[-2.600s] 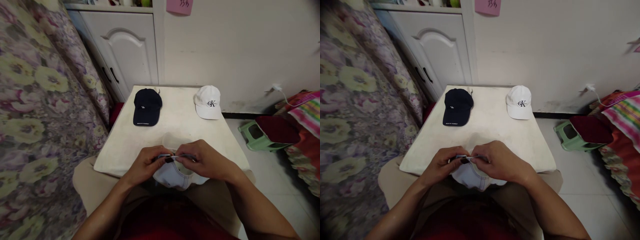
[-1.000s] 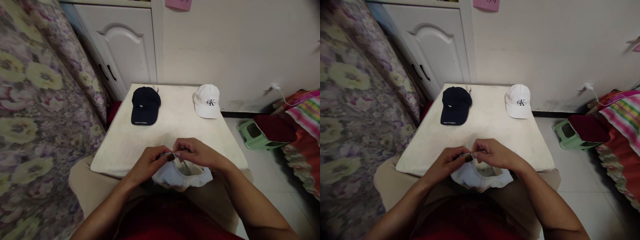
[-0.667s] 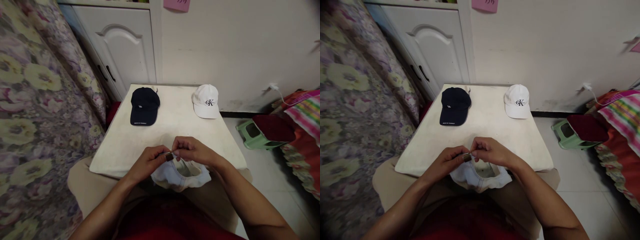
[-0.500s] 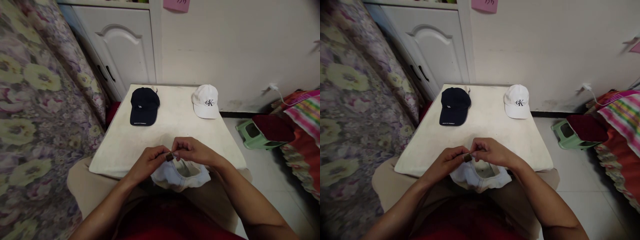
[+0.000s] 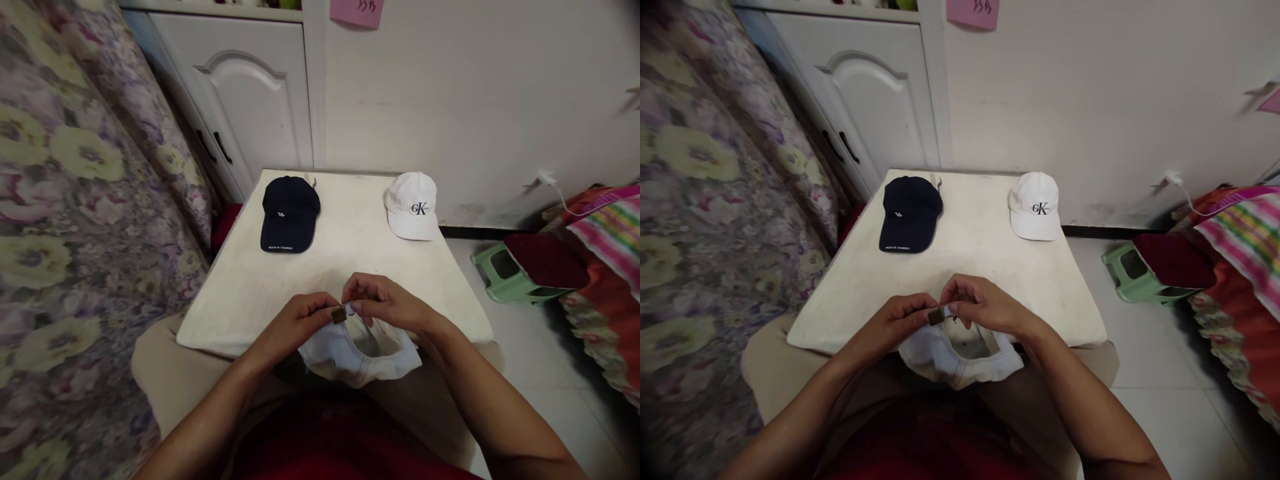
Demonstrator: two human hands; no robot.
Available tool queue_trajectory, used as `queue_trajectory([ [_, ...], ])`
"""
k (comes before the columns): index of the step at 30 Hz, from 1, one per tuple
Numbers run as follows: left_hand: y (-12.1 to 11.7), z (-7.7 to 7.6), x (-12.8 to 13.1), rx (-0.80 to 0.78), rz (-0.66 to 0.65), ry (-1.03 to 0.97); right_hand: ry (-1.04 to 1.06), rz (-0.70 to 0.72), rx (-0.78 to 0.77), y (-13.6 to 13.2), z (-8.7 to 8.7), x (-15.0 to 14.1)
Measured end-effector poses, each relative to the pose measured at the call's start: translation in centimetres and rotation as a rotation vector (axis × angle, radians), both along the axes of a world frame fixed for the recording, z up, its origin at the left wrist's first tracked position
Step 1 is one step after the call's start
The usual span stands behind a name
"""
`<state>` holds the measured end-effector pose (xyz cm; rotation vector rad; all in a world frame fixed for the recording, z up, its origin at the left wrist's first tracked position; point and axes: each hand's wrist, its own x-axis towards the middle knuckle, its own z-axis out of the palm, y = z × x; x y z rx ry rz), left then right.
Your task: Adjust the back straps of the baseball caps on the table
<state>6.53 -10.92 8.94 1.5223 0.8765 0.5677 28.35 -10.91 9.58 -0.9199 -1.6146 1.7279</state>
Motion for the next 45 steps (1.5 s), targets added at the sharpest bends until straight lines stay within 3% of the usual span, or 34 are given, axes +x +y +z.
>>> queue_trajectory([
  [13,0.0,-0.1,-0.3,-0.026,0.018,-0.02,0.143,-0.126,-0.068,-0.2,-0.6,-0.5],
  [24,-0.4,0.1,-0.4,0.074,0.055,0.048,0.117,-0.107,-0.06,-0.6,-0.8,-0.4],
  [33,-0.2,-0.5,-0.4,0.043,0.042,0.033,0.154,-0.097,-0.085,-0.7,-1.9,-0.4],
  [45,0.1,-0.8,-0.4,-0.013,0.057,0.009,0.144,-0.053,-0.092,-0.5,-1.9,-0.3],
])
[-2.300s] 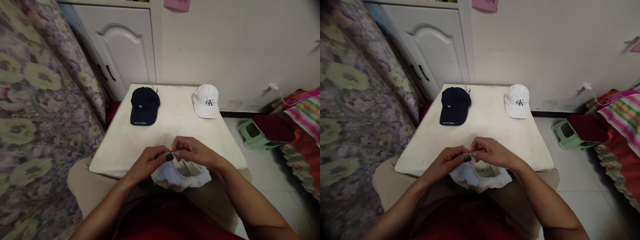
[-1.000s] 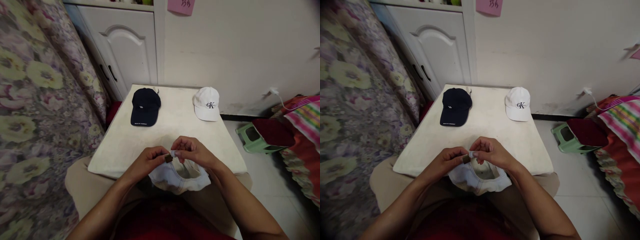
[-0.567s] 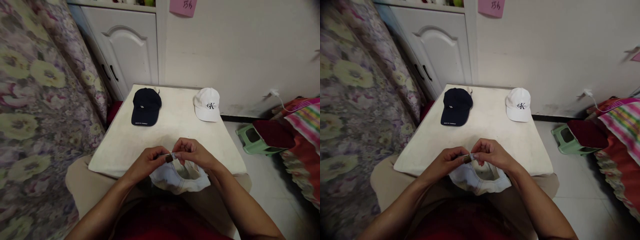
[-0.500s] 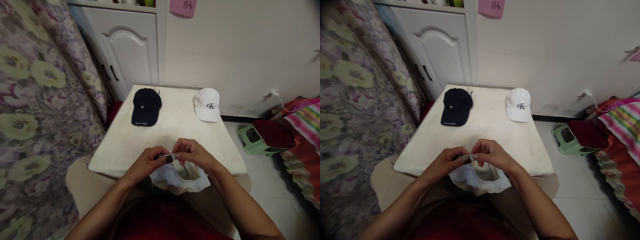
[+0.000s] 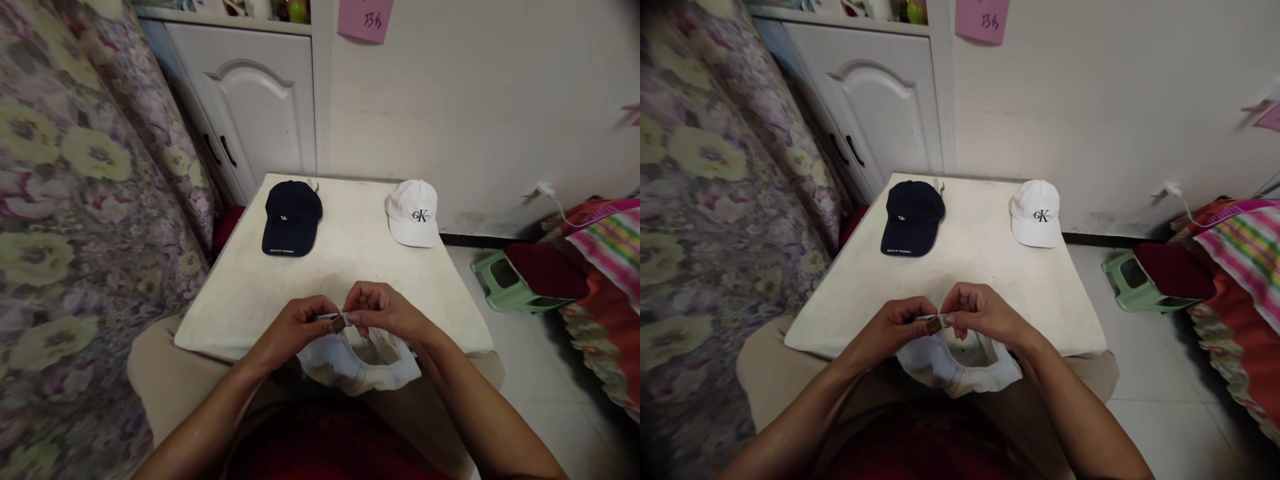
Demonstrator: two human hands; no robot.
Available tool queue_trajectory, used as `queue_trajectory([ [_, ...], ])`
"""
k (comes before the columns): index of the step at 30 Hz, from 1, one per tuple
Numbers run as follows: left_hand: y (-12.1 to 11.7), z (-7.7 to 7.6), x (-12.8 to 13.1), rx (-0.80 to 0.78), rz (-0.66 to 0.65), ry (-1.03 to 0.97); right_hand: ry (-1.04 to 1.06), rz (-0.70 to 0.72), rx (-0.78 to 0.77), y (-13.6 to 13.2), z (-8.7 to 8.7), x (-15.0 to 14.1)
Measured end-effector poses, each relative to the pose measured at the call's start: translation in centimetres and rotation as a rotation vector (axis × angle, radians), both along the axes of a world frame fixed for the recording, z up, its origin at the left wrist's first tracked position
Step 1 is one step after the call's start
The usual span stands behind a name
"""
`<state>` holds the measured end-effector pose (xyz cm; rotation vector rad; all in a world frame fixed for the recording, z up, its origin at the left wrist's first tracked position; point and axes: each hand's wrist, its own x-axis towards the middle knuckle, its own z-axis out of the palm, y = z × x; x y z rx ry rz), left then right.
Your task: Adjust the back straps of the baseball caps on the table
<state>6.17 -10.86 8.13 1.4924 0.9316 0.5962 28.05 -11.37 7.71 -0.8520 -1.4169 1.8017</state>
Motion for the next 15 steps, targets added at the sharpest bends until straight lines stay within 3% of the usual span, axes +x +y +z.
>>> queue_trajectory([
  [11,0.0,0.1,0.2,-0.038,-0.017,-0.01,-0.061,0.139,-0.017,1.1,0.9,0.4],
  [15,0.0,0.1,0.3,-0.042,-0.003,-0.008,-0.059,0.119,0.002,1.3,0.7,0.3],
])
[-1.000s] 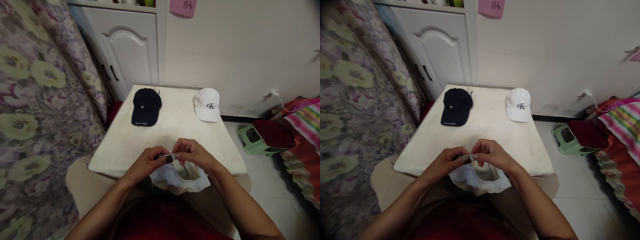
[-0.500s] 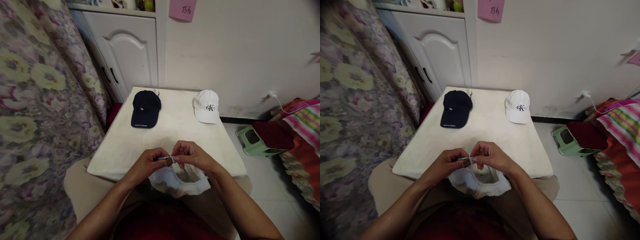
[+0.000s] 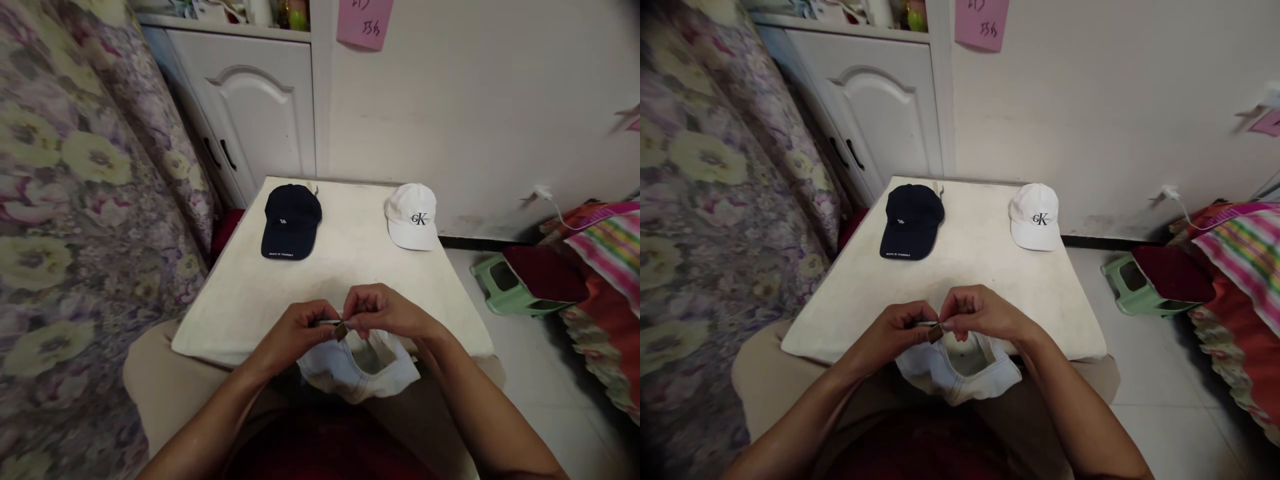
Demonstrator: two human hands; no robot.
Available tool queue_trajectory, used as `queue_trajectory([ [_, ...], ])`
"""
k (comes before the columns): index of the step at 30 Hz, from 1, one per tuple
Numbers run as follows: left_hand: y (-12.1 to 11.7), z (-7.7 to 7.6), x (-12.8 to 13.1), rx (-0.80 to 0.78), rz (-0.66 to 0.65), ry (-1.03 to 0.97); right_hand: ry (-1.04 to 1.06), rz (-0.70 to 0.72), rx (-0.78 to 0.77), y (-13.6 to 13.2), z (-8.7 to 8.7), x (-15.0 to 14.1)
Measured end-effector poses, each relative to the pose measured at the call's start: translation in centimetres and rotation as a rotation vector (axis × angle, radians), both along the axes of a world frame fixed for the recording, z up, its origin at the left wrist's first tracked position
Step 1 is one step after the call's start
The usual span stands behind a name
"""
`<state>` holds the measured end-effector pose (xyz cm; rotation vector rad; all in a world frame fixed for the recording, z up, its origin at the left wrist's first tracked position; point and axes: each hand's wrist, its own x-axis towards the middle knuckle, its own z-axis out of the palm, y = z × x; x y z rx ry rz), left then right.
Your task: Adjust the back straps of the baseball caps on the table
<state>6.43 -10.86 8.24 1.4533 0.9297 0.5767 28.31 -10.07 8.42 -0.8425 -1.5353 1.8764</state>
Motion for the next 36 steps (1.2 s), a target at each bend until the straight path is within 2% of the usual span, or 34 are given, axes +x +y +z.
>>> queue_trajectory([
  [5,0.1,-0.3,-0.1,0.003,-0.009,-0.001,0.044,-0.011,-0.013,-0.3,-0.8,0.0],
  [9,0.2,-0.5,-0.3,-0.002,-0.031,-0.034,0.053,-0.015,-0.01,-0.8,-0.8,0.3],
  [13,0.1,-0.3,-0.3,-0.004,-0.059,-0.046,0.042,-0.032,-0.004,-0.9,-0.7,0.4],
  [20,0.0,0.0,0.0,-0.012,-0.079,0.005,0.13,-0.012,-0.017,-0.6,-1.8,0.2],
  [25,0.0,0.0,0.2,-0.019,-0.08,-0.003,0.142,-0.035,-0.051,-0.8,-1.9,0.3],
  [31,-0.1,0.3,0.0,-0.043,-0.066,0.004,0.034,-0.007,-0.128,-1.6,-1.7,1.3],
  [36,-0.1,0.3,0.1,-0.054,-0.077,-0.02,-0.062,-0.002,-0.088,-2.1,-1.4,1.6],
])
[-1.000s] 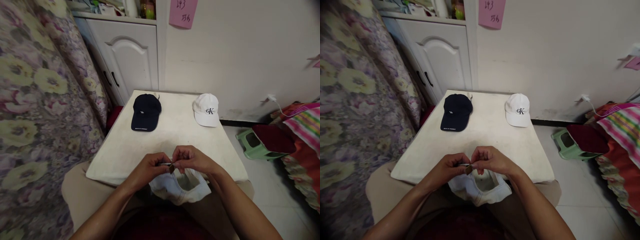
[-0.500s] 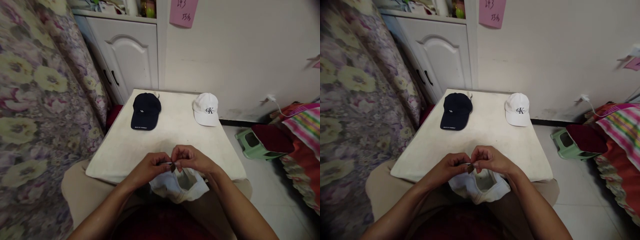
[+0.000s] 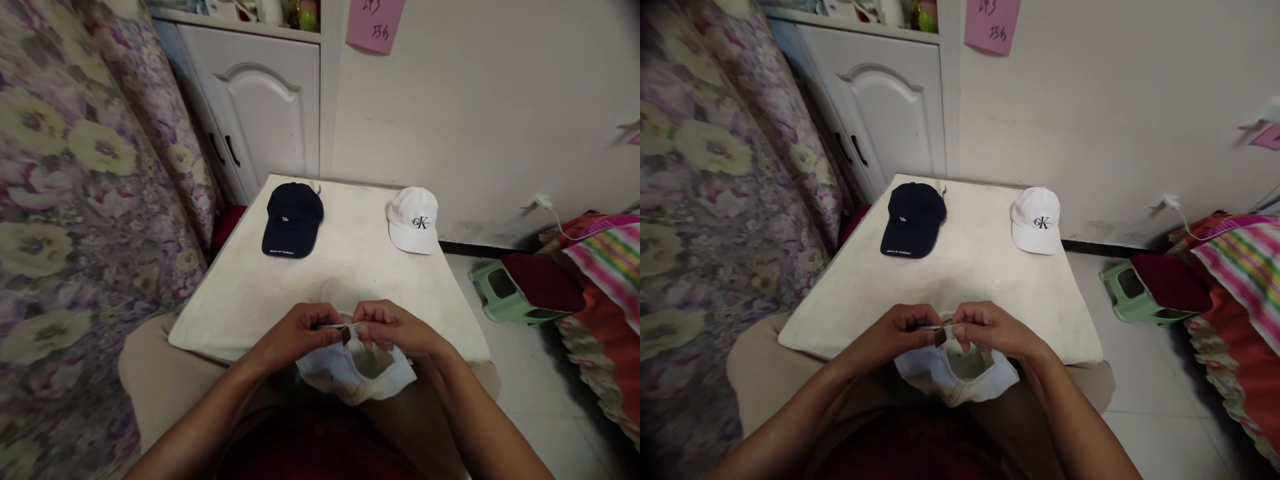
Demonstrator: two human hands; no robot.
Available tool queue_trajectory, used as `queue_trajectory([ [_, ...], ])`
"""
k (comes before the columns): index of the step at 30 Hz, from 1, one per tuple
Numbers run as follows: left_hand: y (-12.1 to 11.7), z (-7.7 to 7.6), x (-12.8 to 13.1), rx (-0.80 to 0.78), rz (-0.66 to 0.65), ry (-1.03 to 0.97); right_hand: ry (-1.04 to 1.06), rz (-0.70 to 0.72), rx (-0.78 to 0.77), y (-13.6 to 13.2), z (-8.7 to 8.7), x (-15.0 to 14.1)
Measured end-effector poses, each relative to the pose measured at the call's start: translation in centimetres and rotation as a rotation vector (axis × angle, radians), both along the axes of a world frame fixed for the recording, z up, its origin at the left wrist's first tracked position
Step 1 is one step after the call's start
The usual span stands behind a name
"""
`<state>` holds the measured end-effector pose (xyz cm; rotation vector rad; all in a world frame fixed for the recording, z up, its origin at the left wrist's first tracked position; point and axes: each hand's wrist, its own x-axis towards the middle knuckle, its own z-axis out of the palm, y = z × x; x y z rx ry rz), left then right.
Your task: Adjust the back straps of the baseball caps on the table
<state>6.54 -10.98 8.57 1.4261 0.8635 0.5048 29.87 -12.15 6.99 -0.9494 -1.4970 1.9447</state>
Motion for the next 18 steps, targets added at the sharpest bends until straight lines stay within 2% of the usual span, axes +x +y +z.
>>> queue_trajectory([
  [9,-0.1,0.0,0.3,-0.014,-0.044,0.021,0.021,0.031,0.018,0.1,0.4,-1.0],
  [18,0.3,-0.4,-0.3,-0.016,-0.07,0.025,0.055,0.043,-0.085,-0.4,-0.6,0.0],
])
